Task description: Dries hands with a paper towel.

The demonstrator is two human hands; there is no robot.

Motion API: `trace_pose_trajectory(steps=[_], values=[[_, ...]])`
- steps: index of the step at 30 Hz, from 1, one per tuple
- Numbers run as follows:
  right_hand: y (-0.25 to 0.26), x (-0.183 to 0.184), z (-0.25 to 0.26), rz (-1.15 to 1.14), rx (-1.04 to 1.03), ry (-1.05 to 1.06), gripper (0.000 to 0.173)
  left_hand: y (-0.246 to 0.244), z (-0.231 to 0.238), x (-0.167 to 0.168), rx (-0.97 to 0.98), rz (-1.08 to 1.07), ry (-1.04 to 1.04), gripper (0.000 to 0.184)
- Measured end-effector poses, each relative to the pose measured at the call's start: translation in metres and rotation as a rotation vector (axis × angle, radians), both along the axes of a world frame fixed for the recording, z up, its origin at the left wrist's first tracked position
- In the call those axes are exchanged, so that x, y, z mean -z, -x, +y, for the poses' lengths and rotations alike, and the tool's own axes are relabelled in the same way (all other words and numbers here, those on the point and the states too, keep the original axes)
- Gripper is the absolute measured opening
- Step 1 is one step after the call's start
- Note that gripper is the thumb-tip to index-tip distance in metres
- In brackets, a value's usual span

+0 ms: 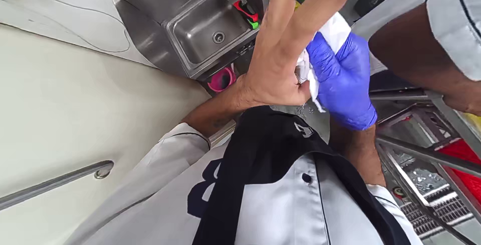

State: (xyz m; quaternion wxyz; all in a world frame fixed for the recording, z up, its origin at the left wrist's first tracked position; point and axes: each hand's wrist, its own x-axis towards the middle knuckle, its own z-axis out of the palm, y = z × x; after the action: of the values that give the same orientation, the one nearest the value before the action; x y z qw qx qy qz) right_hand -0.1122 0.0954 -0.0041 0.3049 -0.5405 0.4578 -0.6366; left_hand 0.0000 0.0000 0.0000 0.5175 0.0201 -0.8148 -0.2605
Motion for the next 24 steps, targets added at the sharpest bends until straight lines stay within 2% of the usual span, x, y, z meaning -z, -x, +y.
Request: trace_pose_trajectory(steps=[4,8,12,15,20,22,24], values=[[0.006,-0.001,0.000,-0.198,0.023,0.022,0.019,0.004,0.004,0.006,0.218,-0.027,-0.308,0.080],[0.011,0.004,0.001,-0.333,0.081,0.067,0.026,-0.001,0.005,0.006,0.412,-0.043,-0.561,0.084],[0.009,0.010,0.010,-0.378,0.121,-0.015,0.031,-0.002,0.004,0.006,0.388,-0.015,-0.588,0.075],[0.010,0.013,0.012,-0.422,0.134,0.013,0.039,-0.004,0.002,0.005,0.382,-0.029,-0.604,0.072],[0.018,0.012,0.009,-0.503,-0.001,0.055,0.039,-0.008,-0.004,0.003,0.422,-0.045,-0.666,0.064],[0.018,0.016,0.011,-0.605,-0.014,0.019,0.043,-0.008,-0.005,0.003,0.422,-0.042,-0.679,0.062],[0.012,0.021,0.013,-0.810,0.089,-0.025,0.045,-0.008,-0.006,0.003,0.399,-0.026,-0.680,0.061]])
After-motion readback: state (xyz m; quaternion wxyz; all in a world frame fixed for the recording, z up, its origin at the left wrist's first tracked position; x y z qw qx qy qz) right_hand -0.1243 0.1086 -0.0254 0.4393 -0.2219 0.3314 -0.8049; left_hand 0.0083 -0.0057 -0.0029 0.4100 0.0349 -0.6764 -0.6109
